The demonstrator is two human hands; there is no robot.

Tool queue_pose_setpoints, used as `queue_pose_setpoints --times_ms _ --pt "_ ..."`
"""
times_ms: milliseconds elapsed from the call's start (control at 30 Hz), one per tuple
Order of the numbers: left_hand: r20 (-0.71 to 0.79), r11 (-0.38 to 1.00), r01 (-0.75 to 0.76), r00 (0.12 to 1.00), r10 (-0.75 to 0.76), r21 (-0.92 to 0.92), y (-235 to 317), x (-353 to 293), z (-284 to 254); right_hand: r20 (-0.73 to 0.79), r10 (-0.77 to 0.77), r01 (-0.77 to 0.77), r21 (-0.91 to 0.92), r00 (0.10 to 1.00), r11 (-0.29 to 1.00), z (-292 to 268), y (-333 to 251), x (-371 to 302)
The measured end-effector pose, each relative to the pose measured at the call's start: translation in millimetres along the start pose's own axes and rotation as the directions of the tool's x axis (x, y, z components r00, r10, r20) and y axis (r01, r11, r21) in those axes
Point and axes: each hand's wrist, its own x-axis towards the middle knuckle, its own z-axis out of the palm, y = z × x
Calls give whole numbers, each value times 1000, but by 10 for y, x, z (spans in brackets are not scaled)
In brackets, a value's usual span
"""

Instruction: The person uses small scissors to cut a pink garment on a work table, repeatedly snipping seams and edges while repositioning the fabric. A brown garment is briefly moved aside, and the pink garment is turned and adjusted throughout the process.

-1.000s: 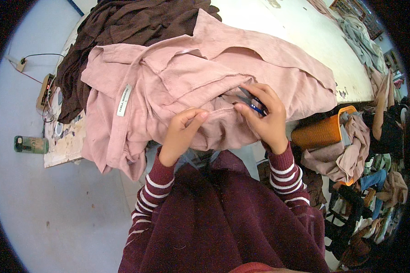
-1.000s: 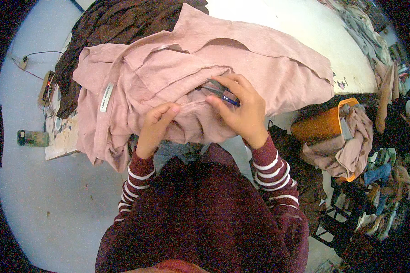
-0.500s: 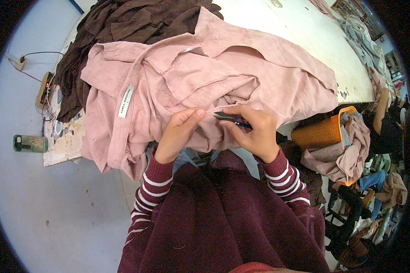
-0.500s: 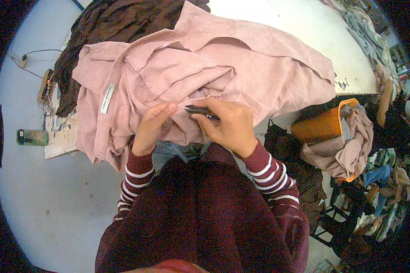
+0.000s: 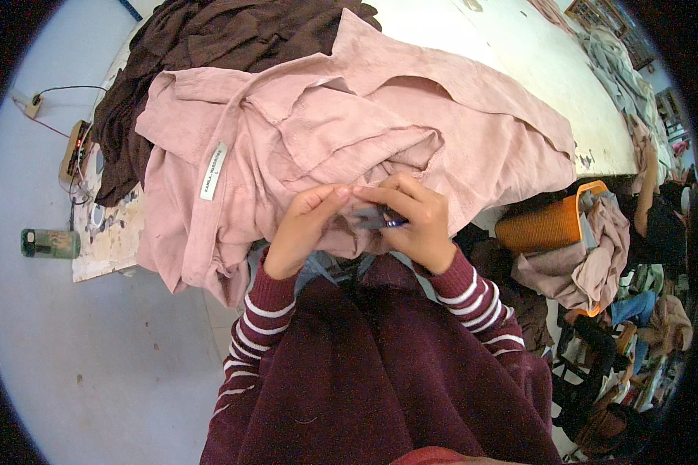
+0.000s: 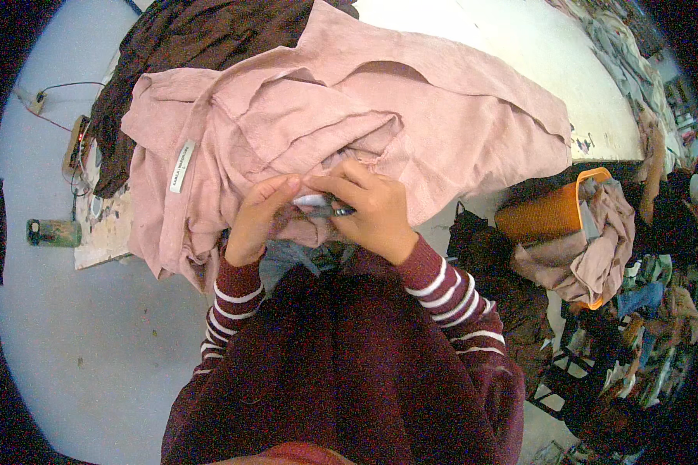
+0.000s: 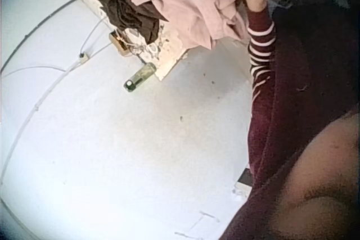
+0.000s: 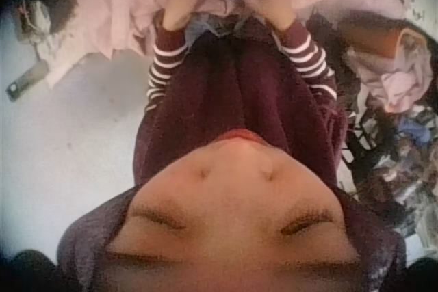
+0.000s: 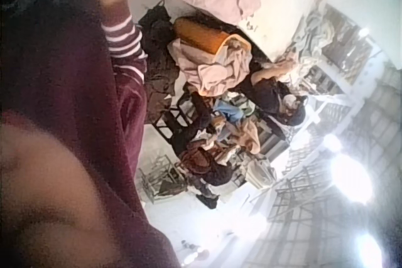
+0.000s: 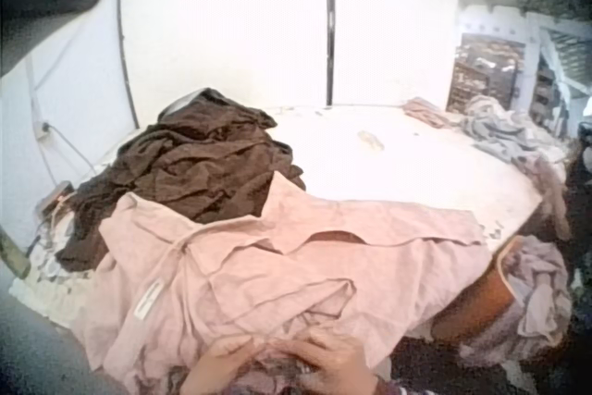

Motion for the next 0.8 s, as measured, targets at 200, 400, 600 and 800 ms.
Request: queue_pose_setpoints --times_ms 200,400,600,800 --pt "-128 713 -250 893 431 655 255 -243 121 -510 311 -231 214 802 949 -357 487 -23" --pt "-17 35 -14 655 755 999 666 -253 -60 -721 268 -354 34 639 935 -932 927 -253" --pt "27 -139 106 693 720 985 622 -39 -295 -544 469 -469 150 696 870 -867 955 -481" --pt "-215 517 -283 676 705 808 600 -470 -496 -451 540 -536 150 710 831 -890 965 -515"
